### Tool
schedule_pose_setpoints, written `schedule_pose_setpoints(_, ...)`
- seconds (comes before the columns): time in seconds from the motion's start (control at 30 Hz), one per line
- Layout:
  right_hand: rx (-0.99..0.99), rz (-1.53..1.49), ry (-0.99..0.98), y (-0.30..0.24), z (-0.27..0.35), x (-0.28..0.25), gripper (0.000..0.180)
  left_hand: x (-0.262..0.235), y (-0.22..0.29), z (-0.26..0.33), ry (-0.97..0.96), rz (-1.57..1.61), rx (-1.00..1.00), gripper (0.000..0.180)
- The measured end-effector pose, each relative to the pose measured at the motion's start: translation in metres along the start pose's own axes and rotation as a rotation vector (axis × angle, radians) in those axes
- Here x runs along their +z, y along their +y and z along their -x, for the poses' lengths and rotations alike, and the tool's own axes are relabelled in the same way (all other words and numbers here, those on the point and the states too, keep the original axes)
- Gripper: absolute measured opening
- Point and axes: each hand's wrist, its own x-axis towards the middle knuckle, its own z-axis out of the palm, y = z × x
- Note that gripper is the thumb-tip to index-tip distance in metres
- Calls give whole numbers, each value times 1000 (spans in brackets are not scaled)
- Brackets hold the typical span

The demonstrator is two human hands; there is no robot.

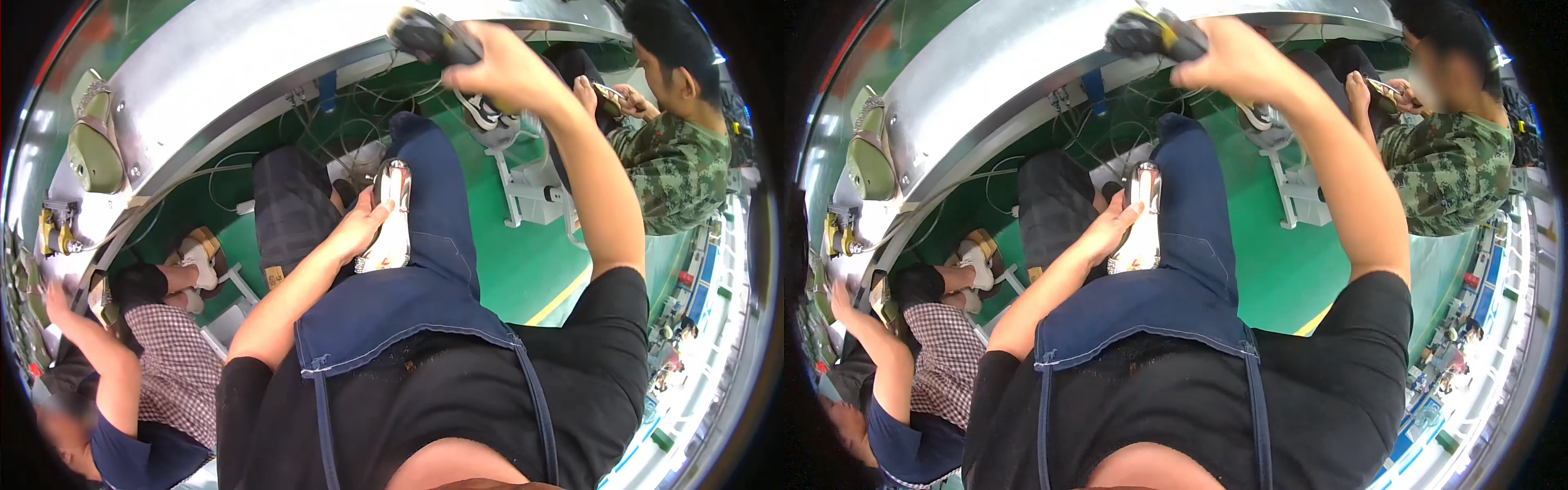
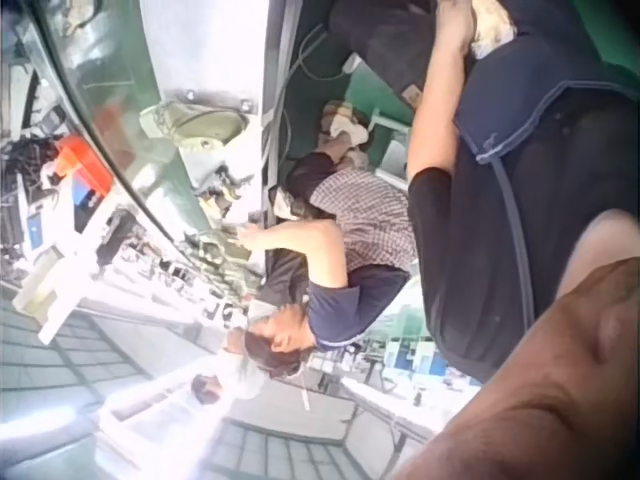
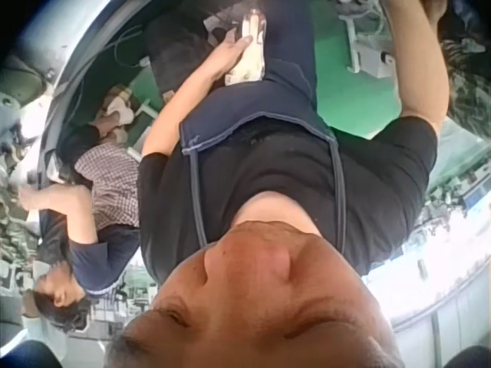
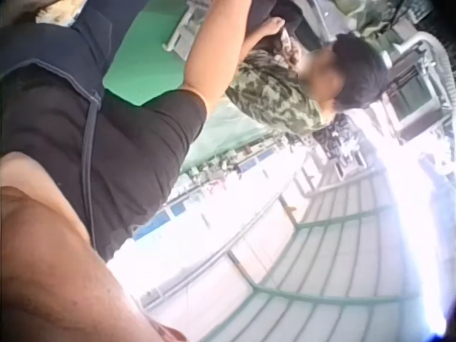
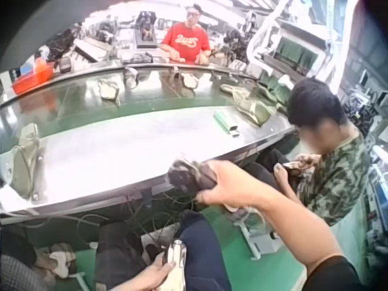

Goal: The person assembles green slipper sandals by hand. They place a patterned insole into the green sole, use a staple gun to secure the edges, and then place the finished slipper on the table. The process is repeated for a second slipper.

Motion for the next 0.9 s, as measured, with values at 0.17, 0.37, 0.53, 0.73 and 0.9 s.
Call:
schedule_pose_setpoints(0.17, 140, -268, -262, 19, 101, 47, 36, 3, 6, 1, -20, 15, -32, 80)
schedule_pose_setpoints(0.37, 299, -341, -511, 25, 136, 87, 38, 2, 7, 1, 11, -61, -33, 76)
schedule_pose_setpoints(0.53, 335, -318, -578, 28, 129, 94, 40, 0, 0, -4, 24, -11, -40, 77)
schedule_pose_setpoints(0.73, 352, -317, -575, 34, 124, 93, 40, 2, 7, 0, 5, 64, -28, 77)
schedule_pose_setpoints(0.9, 364, -365, -511, 31, 121, 89, 42, -1, 7, 0, -31, 76, -44, 80)
